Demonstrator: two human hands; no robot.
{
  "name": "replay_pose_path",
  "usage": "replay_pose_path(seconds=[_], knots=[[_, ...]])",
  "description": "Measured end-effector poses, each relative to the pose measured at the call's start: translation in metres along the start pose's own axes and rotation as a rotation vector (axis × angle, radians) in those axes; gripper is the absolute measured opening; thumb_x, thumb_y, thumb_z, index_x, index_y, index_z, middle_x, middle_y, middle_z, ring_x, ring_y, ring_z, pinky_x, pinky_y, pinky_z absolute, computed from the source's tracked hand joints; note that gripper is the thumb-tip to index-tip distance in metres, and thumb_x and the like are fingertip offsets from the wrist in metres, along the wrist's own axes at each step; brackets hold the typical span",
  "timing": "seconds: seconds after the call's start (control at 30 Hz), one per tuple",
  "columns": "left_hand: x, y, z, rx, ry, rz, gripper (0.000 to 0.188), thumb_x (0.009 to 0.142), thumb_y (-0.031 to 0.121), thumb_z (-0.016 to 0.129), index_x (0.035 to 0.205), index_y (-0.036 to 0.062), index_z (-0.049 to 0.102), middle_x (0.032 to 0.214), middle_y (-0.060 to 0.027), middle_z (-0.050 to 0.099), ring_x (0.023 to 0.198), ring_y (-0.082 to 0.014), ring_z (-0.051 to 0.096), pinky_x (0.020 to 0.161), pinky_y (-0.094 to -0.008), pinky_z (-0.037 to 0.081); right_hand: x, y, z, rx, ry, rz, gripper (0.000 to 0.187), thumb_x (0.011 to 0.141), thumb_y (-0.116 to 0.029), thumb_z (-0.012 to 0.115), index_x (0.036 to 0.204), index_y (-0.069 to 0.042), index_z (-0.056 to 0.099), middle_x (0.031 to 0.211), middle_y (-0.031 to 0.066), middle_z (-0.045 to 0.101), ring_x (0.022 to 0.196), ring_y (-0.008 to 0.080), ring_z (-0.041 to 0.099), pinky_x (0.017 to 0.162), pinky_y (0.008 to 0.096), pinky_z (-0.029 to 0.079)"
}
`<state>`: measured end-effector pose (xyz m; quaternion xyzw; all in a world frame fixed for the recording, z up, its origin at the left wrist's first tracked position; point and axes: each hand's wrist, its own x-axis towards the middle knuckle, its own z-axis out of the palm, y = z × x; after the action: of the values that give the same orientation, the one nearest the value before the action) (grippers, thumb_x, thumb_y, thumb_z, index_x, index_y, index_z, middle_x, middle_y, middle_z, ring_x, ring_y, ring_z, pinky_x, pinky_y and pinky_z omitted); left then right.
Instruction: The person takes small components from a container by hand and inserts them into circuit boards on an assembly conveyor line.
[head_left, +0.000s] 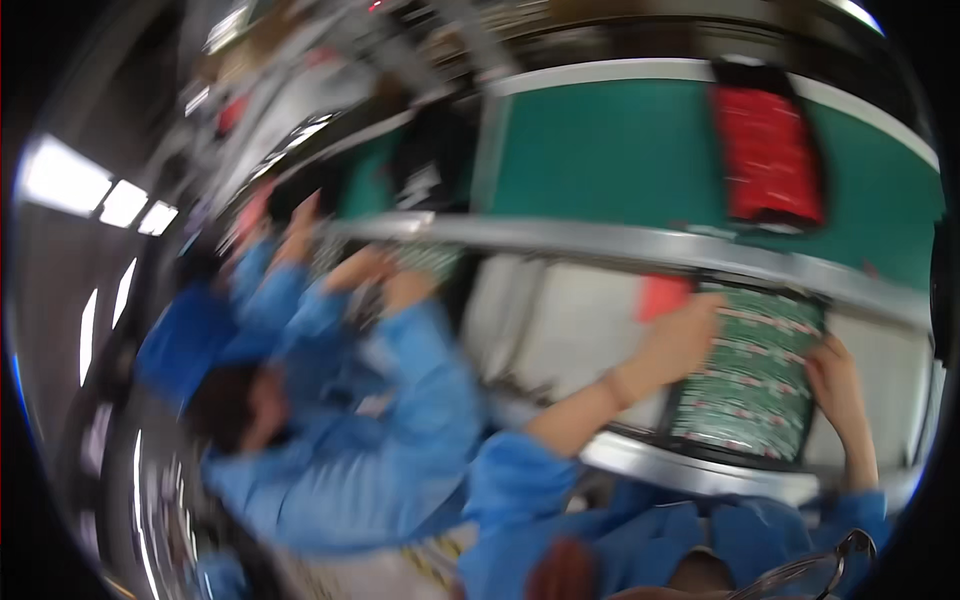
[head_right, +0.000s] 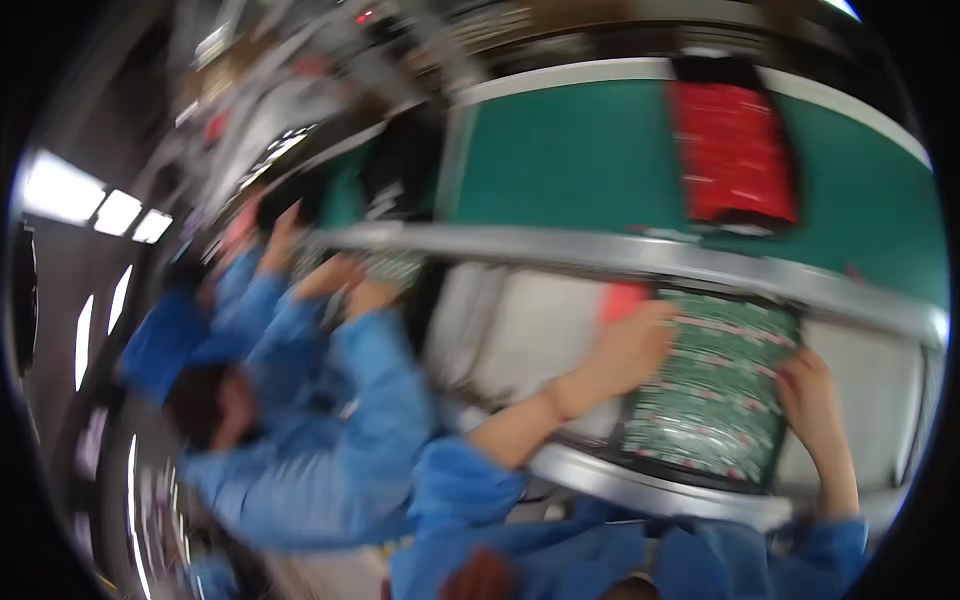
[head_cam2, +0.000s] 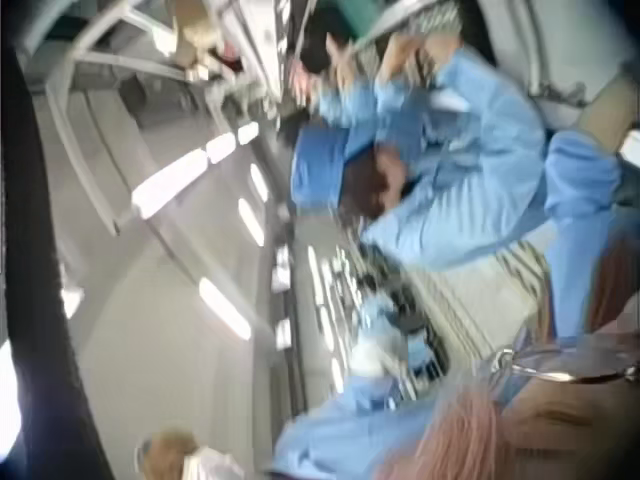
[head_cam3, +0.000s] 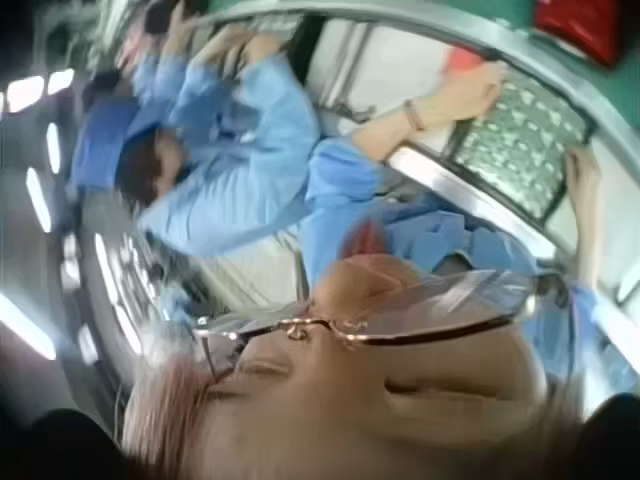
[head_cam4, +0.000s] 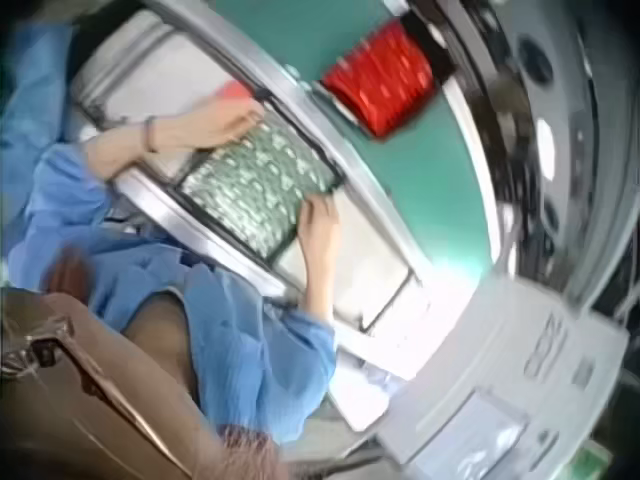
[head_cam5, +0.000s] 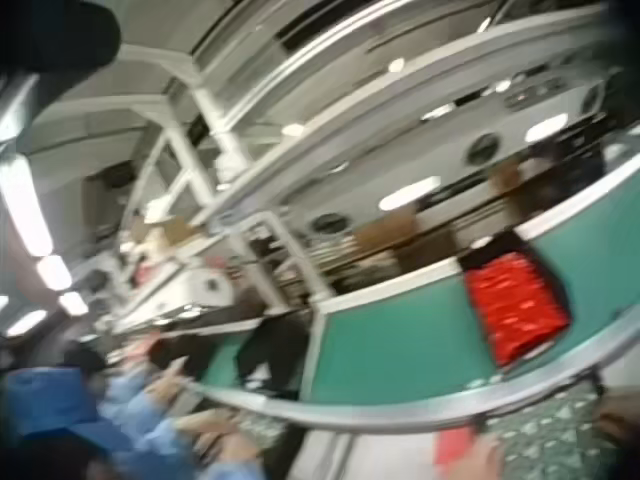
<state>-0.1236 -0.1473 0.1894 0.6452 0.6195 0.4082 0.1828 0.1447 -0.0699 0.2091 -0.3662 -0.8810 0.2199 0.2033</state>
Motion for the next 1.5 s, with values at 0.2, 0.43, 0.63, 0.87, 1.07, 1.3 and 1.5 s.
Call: replay_pose_path(seconds=[0.2,0.43,0.63,0.87,1.07,1.3,1.5], knots=[[-0.039,0.021,-0.110,0.058,0.044,0.044,0.023,0.080,0.011,0.050,0.101,0.0044,0.042,0.092,-0.0164,0.054,0.075,-0.0359,0.055,0.063,-0.0429,0.045,0.024,-0.098,0.015,0.136,-0.011,-0.027,0.003,0.074,0.006,0.052,0.074,0.004,0.049,0.074,0.0133,0.045,0.065,0.0259,0.048,0.057,0.0318,0.039],[-0.024,-0.017,-0.103,0.109,0.057,0.055,0.021,0.081,0.012,0.051,0.099,0.0045,0.044,0.085,-0.0155,0.056,0.069,-0.0332,0.057,0.058,-0.0412,0.045,0.057,-0.079,0.038,0.174,-0.011,-0.042,0.008,0.071,0.007,0.054,0.073,0.003,0.048,0.073,0.0122,0.045,0.064,0.0251,0.047,0.057,0.0318,0.039],[0.032,-0.024,-0.057,0.243,-0.004,-0.089,0.017,0.081,0.016,0.055,0.090,0.0060,0.044,0.070,-0.0120,0.057,0.062,-0.0306,0.057,0.053,-0.0385,0.045,0.085,-0.006,0.028,0.148,0.011,-0.036,0.006,0.072,0.002,0.054,0.076,0.001,0.050,0.077,0.0138,0.047,0.074,0.0313,0.046,0.065,0.0364,0.039],[0.140,-0.024,0.069,0.286,-0.032,-0.302,0.017,0.080,0.011,0.059,0.089,0.0070,0.045,0.063,-0.0097,0.055,0.051,-0.0198,0.055,0.048,-0.0297,0.042,0.138,0.165,-0.016,0.107,0.189,-0.275,0.006,0.072,-0.004,0.058,0.076,-0.003,0.054,0.077,0.0111,0.049,0.082,0.0300,0.046,0.076,0.0372,0.037],[0.195,-0.072,0.195,0.528,0.096,-0.199,0.019,0.078,0.008,0.062,0.091,0.0039,0.048,0.059,0.0001,0.043,0.053,-0.0072,0.040,0.047,-0.0213,0.034,0.163,0.336,0.018,0.233,-0.002,-0.219,0.007,0.076,-0.012,0.058,0.079,-0.006,0.058,0.078,0.0042,0.053,0.077,0.0191,0.052,0.079,0.0332,0.037],[0.216,-0.095,0.226,0.394,0.076,-0.231,0.019,0.081,0.006,0.057,0.094,0.0027,0.044,0.060,0.0008,0.041,0.053,-0.0055,0.036,0.049,-0.0205,0.029,0.151,0.378,0.021,0.255,-0.098,-0.121,0.009,0.079,-0.014,0.057,0.081,-0.006,0.060,0.077,0.0037,0.053,0.076,0.0177,0.053,0.078,0.0313,0.038],[0.212,-0.097,0.214,0.388,-0.003,-0.217,0.017,0.083,0.008,0.054,0.095,0.0016,0.044,0.061,0.0004,0.041,0.053,-0.0061,0.034,0.049,-0.0213,0.029,0.162,0.368,0.031,0.332,-0.053,-0.104,0.006,0.076,-0.011,0.059,0.077,-0.005,0.061,0.073,0.0040,0.054,0.071,0.0194,0.053,0.072,0.0315,0.041]])
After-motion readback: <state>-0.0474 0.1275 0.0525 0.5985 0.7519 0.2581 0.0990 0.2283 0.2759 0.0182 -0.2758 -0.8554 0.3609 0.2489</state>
